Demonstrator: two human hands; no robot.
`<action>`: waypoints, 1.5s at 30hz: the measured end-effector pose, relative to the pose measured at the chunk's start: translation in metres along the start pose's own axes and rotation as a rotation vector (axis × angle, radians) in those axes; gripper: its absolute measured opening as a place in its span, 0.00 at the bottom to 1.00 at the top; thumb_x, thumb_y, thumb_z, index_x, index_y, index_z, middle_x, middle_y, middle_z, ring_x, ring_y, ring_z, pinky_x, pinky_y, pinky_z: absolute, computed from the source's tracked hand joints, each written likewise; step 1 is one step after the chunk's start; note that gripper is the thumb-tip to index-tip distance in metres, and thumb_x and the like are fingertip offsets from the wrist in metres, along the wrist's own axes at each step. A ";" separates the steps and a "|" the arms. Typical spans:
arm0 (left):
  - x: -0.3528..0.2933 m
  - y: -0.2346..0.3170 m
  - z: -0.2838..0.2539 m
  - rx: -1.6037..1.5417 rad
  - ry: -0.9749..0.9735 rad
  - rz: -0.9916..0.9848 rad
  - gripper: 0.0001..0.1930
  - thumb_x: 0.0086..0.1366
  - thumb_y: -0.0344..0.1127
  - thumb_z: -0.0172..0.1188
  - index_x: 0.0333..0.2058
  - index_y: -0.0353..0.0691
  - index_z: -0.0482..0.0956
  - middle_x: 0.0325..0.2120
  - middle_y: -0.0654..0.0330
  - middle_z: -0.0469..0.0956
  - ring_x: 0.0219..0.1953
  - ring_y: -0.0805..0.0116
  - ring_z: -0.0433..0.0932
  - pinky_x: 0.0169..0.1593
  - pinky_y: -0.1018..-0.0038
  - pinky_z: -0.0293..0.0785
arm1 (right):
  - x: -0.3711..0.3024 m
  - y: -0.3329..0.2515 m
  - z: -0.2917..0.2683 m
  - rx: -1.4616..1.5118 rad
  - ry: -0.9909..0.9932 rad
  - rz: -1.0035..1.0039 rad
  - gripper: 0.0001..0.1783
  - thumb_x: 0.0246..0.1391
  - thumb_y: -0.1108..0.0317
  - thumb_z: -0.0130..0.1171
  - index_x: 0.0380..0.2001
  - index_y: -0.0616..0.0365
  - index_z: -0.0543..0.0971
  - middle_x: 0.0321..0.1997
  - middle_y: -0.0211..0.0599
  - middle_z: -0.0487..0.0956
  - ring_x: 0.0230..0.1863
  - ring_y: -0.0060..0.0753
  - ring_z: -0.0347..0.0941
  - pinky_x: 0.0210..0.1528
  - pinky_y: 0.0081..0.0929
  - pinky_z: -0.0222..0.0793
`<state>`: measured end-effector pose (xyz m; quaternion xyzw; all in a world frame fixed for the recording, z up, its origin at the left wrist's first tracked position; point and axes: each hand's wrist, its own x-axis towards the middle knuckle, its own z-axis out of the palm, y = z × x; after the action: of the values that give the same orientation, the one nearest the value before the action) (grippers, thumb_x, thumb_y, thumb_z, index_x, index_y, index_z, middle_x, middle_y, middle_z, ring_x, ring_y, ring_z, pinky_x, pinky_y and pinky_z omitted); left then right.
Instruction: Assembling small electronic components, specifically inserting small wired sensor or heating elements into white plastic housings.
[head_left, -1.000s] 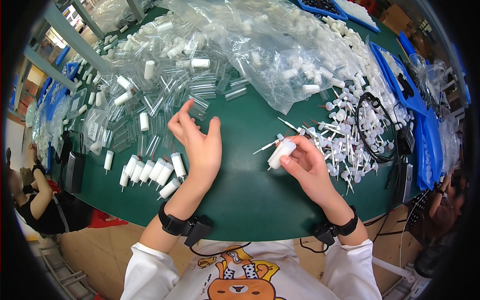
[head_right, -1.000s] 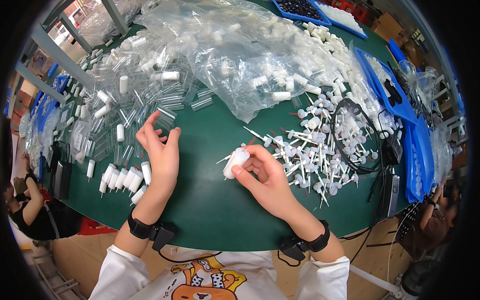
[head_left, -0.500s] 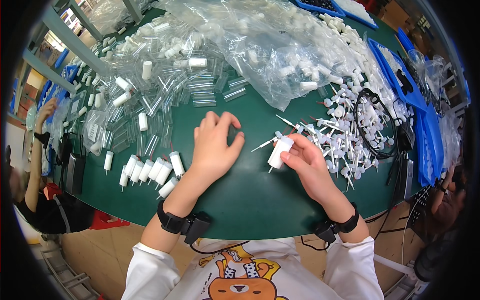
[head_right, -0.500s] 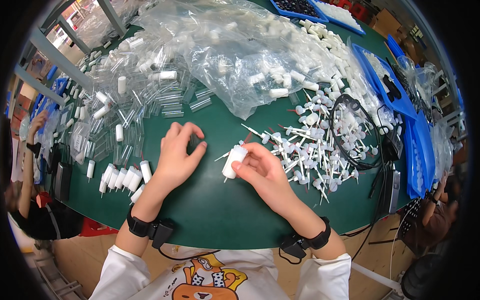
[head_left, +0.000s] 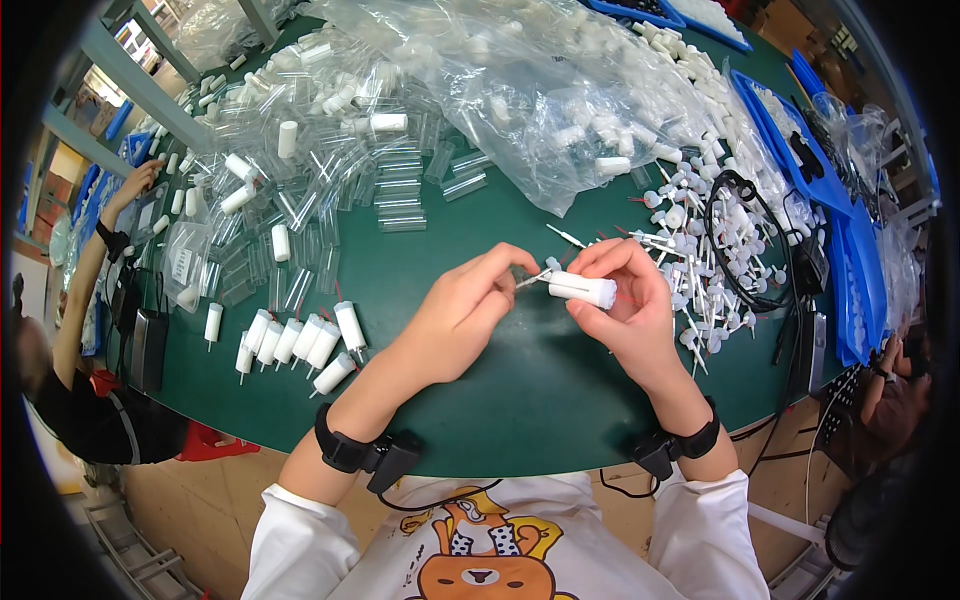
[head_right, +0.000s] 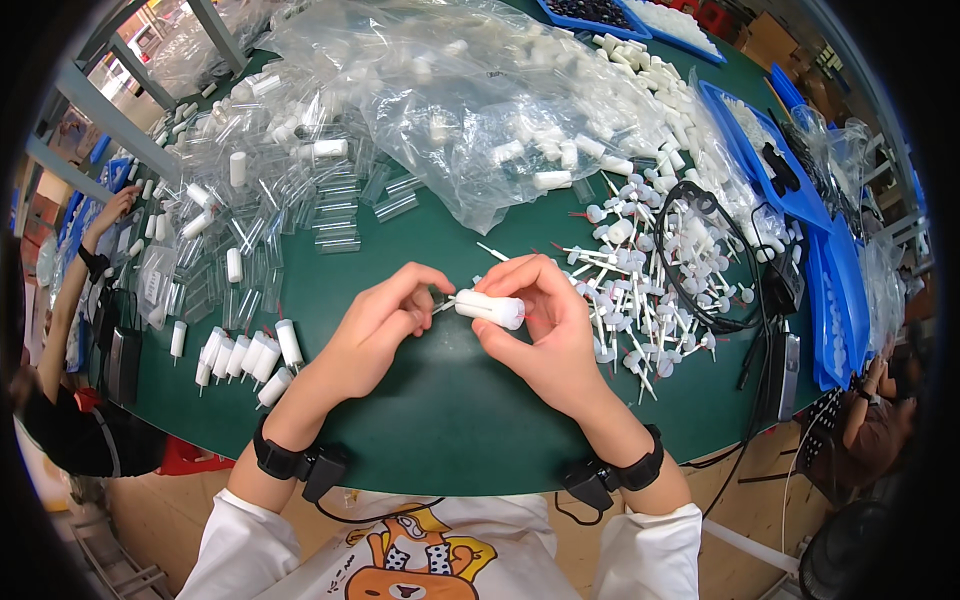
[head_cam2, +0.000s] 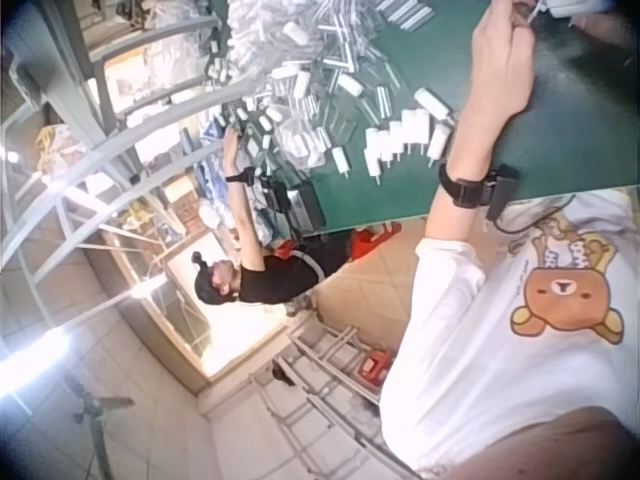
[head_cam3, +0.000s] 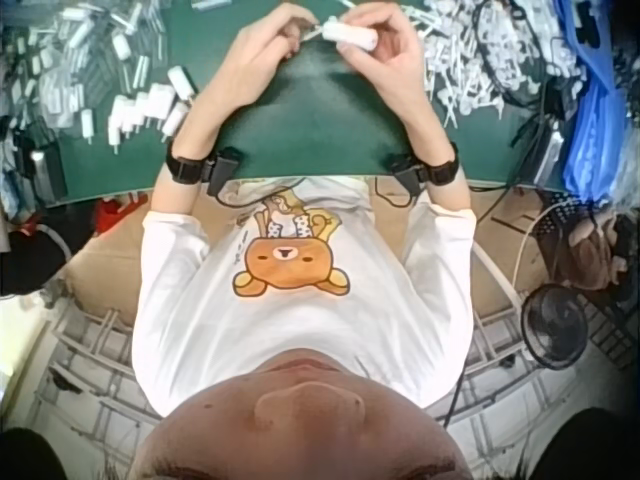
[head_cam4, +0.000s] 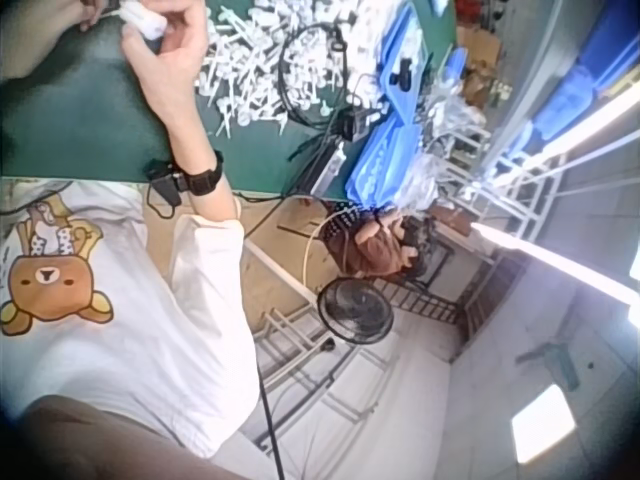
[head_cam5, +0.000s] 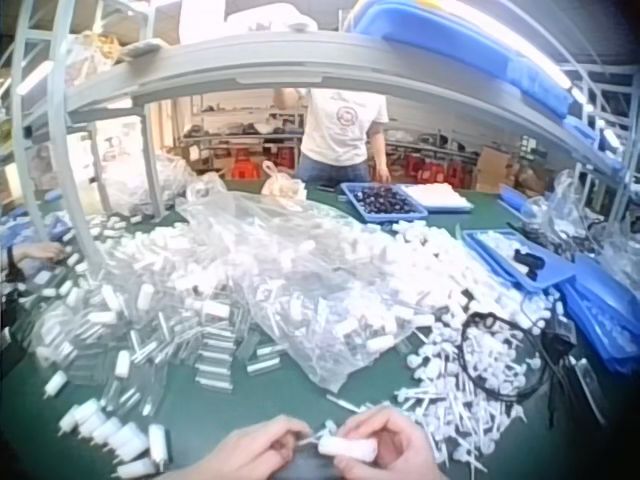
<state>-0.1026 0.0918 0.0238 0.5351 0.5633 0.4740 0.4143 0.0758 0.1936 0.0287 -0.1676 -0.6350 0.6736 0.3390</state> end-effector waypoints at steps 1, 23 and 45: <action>-0.001 0.004 0.004 0.009 0.000 0.011 0.11 0.59 0.26 0.47 0.42 0.36 0.69 0.22 0.62 0.67 0.26 0.73 0.66 0.34 0.77 0.65 | 0.000 0.000 0.000 -0.006 -0.023 0.000 0.16 0.41 0.86 0.58 0.34 0.61 0.70 0.40 0.36 0.70 0.45 0.25 0.70 0.47 0.23 0.66; -0.005 -0.002 0.013 0.138 -0.107 0.068 0.10 0.53 0.34 0.62 0.28 0.35 0.71 0.17 0.55 0.72 0.19 0.60 0.73 0.24 0.70 0.67 | -0.004 0.000 0.005 0.063 -0.149 0.136 0.13 0.43 0.82 0.64 0.31 0.62 0.70 0.38 0.37 0.74 0.42 0.24 0.71 0.47 0.24 0.68; -0.008 0.007 0.018 0.127 -0.134 -0.006 0.12 0.47 0.29 0.60 0.31 0.37 0.69 0.13 0.59 0.67 0.15 0.66 0.69 0.21 0.73 0.64 | -0.004 0.007 0.000 -0.009 -0.248 0.152 0.12 0.43 0.79 0.66 0.33 0.61 0.76 0.37 0.33 0.74 0.41 0.24 0.72 0.45 0.23 0.68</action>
<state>-0.0832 0.0848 0.0267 0.5893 0.5647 0.3992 0.4177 0.0763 0.1912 0.0210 -0.1326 -0.6606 0.7099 0.2052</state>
